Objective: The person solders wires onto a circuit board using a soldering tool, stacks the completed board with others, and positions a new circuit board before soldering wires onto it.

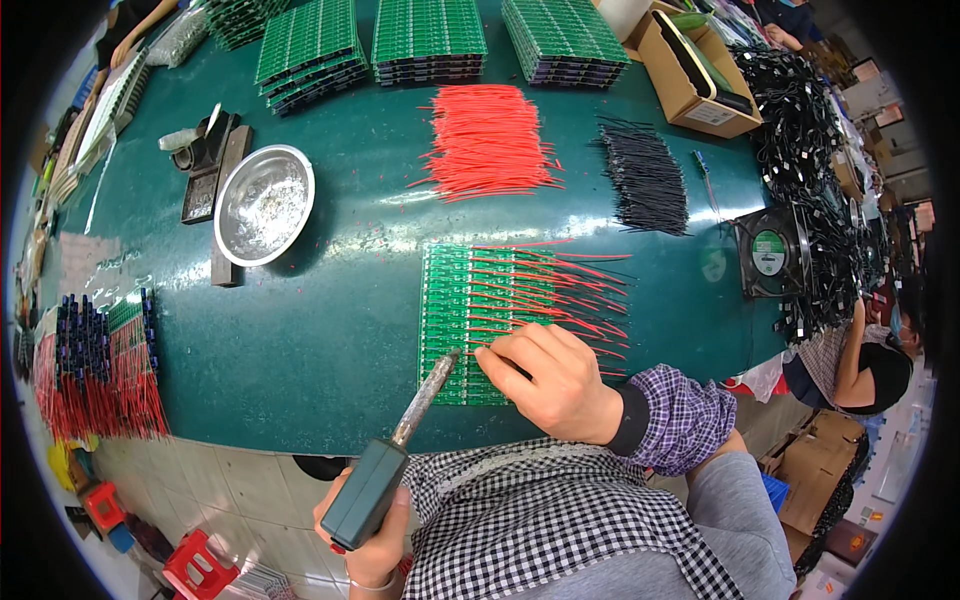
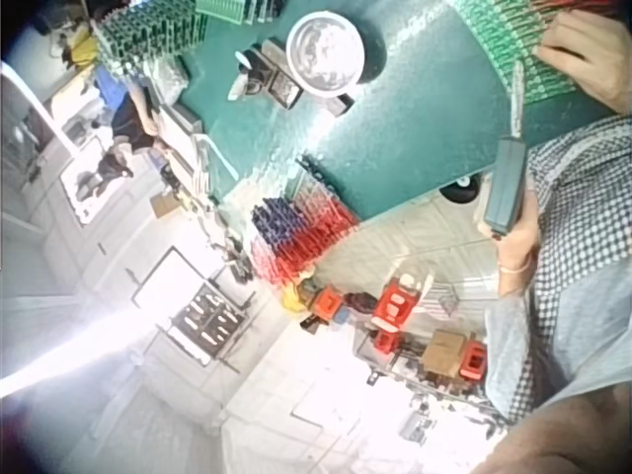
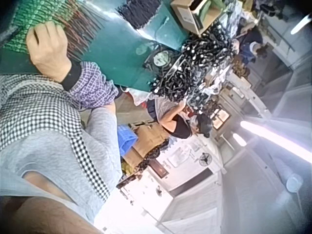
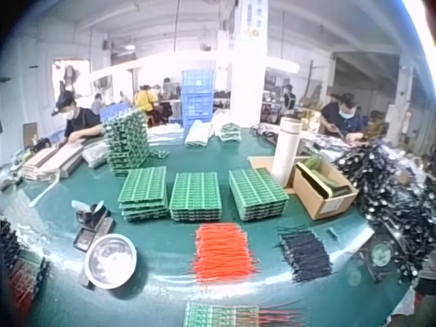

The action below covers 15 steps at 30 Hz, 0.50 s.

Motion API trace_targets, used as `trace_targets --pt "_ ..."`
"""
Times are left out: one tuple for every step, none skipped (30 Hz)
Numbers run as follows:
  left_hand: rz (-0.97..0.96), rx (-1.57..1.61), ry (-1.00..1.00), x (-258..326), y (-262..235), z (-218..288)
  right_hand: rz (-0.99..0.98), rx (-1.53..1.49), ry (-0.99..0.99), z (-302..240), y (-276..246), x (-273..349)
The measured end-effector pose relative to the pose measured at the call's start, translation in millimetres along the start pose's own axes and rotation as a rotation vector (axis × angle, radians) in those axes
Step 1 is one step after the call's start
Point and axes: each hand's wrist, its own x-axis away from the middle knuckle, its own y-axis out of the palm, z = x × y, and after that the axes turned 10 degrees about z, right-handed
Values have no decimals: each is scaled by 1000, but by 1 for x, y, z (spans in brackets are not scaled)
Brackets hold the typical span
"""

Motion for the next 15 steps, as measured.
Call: trace_targets --pt "-1 1 1 -1 1 1 -1 7 -2 0 0 0" --pt "-7 15 16 -2 3 4 -2 13 -5 0 0 0" --pt "-14 29 31 -4 5 6 -2 13 -6 0 0 0" --pt "-14 29 31 -5 6 8 -3 17 -7 0 0 0" --pt "-18 36 72 -6 8 10 -3 23 -7 0 0 0" --pt "-23 43 114 -7 9 11 -2 24 -6 0 0 0" --pt "-24 43 114 -7 9 11 -7 31 -9 -1 0 1" --pt "-32 32 130 -7 9 11 -10 37 -12 -1 1 1" --pt "-39 21 145 -8 9 11 -10 38 -11 0 2 1" --pt "-40 20 146 -8 9 11 11 39 -26 0 3 1" --pt "-38 8 154 -8 9 11 31 40 -42 1 4 0" --pt "-37 -5 163 -8 9 11 31 40 -42 1 4 0" --pt "-36 -5 163 -7 8 9 29 42 -43 1 4 0" --pt "-42 -4 124 -6 6 6 27 44 -44 1 4 0" --pt "-49 -3 85 -4 3 2 28 44 -44 1 4 -1"
